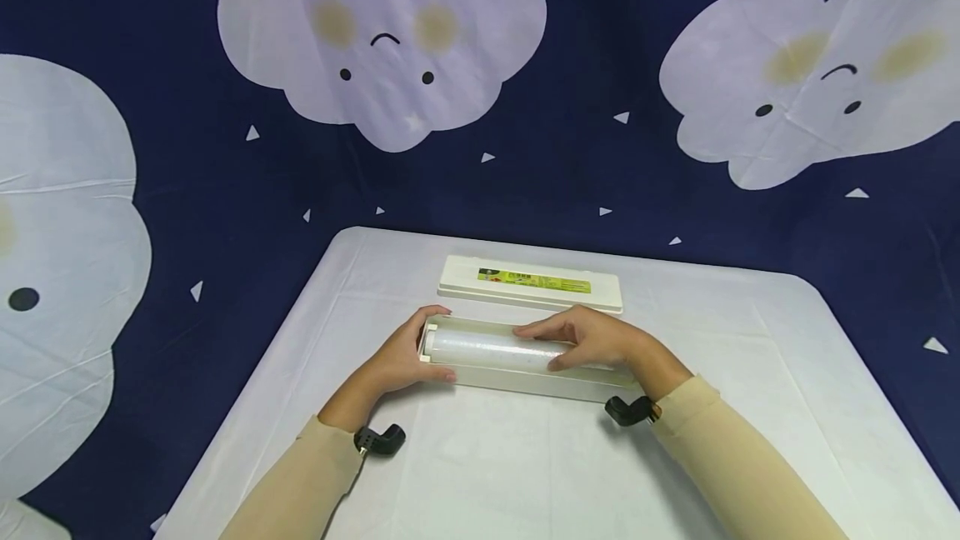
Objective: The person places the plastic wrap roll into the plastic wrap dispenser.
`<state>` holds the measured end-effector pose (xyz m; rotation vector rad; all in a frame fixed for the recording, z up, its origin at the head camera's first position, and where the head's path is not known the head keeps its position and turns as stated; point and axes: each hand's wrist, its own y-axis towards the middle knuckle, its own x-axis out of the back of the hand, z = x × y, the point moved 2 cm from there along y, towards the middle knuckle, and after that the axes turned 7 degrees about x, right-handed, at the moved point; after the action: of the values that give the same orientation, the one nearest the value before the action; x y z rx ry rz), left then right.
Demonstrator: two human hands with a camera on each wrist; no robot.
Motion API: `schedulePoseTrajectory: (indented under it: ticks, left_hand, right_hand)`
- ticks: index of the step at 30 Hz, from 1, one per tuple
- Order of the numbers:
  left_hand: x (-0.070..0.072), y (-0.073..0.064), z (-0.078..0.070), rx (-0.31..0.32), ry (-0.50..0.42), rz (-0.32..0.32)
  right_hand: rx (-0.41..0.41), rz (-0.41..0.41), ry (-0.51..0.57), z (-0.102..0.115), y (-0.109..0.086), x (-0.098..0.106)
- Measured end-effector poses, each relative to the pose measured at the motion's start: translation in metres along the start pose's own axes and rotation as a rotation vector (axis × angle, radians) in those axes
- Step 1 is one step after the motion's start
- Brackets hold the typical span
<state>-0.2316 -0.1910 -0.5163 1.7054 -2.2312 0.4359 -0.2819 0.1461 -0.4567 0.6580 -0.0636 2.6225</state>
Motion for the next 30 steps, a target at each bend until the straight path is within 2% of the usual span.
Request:
schedulePoseTrajectory:
  ticks: [5,10,19,24,30]
  left_hand:
    - [0.0,0.0,0.0,0.007,0.003,-0.002]
    - [0.0,0.0,0.0,0.009,0.0,0.001]
    - [-0.001,0.0,0.0,0.004,-0.005,0.003]
    - [-0.001,0.0,-0.001,-0.005,-0.014,0.008]
    - [-0.001,-0.001,-0.001,-0.001,-0.018,0.004]
  right_hand:
    - [0.035,-0.05,0.012,0.004,-0.01,-0.002]
    - [0.086,-0.079,-0.022,0.005,-0.018,-0.005]
    - [0.083,-0.141,-0.089,0.008,-0.031,0.0]
    - [0.119,-0.231,-0.126,0.013,-0.042,0.006]
    - [0.098,-0.348,-0.153,0.013,-0.061,0.01]
